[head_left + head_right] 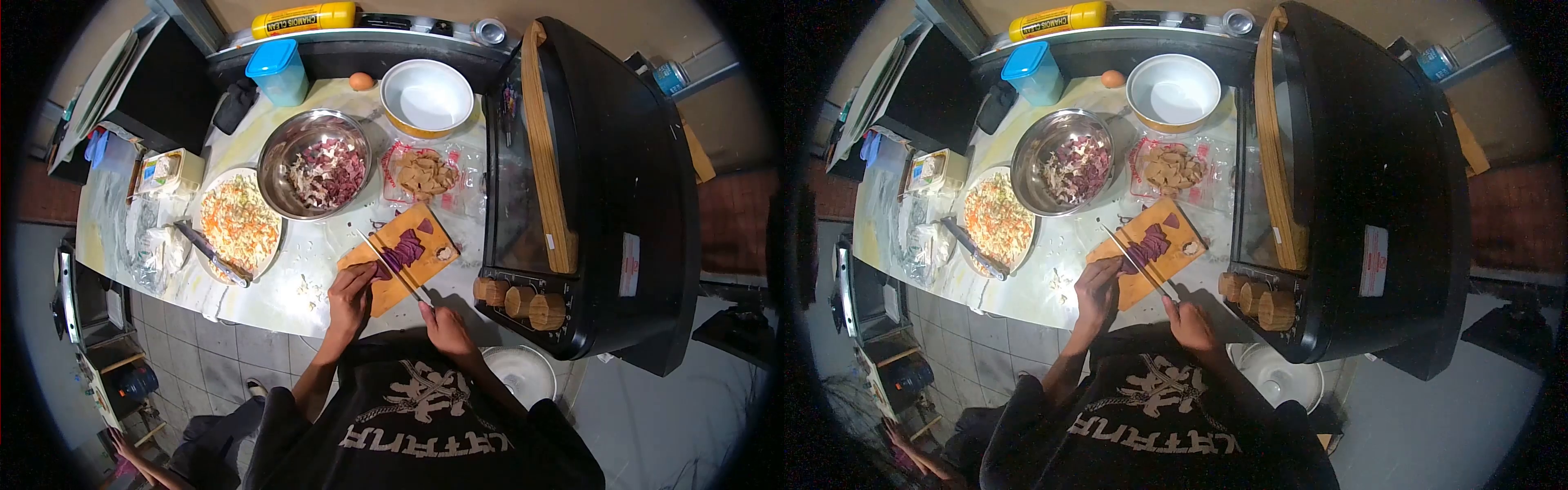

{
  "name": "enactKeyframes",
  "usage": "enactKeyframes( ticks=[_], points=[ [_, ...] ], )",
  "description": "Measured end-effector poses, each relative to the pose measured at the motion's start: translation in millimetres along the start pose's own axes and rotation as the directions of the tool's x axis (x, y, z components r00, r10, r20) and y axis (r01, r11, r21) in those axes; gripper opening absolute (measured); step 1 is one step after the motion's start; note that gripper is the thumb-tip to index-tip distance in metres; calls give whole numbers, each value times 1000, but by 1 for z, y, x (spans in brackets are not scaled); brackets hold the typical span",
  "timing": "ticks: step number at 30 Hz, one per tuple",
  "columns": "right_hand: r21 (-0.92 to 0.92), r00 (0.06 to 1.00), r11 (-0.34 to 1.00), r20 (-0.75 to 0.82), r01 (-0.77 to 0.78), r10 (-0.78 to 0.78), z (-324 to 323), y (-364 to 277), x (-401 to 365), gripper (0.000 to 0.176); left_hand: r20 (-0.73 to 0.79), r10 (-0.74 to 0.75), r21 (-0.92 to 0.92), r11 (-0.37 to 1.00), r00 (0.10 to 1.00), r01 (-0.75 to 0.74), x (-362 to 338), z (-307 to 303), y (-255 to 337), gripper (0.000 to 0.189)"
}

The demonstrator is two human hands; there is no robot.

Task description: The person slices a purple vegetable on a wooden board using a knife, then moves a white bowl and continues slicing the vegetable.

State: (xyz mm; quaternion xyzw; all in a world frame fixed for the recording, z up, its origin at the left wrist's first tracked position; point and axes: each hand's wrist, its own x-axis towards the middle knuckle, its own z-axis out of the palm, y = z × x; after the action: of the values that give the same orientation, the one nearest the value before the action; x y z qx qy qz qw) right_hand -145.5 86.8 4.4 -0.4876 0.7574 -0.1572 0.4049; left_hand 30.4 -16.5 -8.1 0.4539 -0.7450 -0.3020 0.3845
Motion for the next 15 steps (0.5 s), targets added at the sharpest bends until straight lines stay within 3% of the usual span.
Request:
enactKeyframes(
  ticks=[5,15],
  points=[
    [13,999,999,2,48,-49,6,6,1,55,29,71,194,978,997,-76,4,-6,8,28],
    [41,999,999,40,-7,5,10,10,1,64,8,-142,48,989,990,142,4,-2,20,26]
  ],
)
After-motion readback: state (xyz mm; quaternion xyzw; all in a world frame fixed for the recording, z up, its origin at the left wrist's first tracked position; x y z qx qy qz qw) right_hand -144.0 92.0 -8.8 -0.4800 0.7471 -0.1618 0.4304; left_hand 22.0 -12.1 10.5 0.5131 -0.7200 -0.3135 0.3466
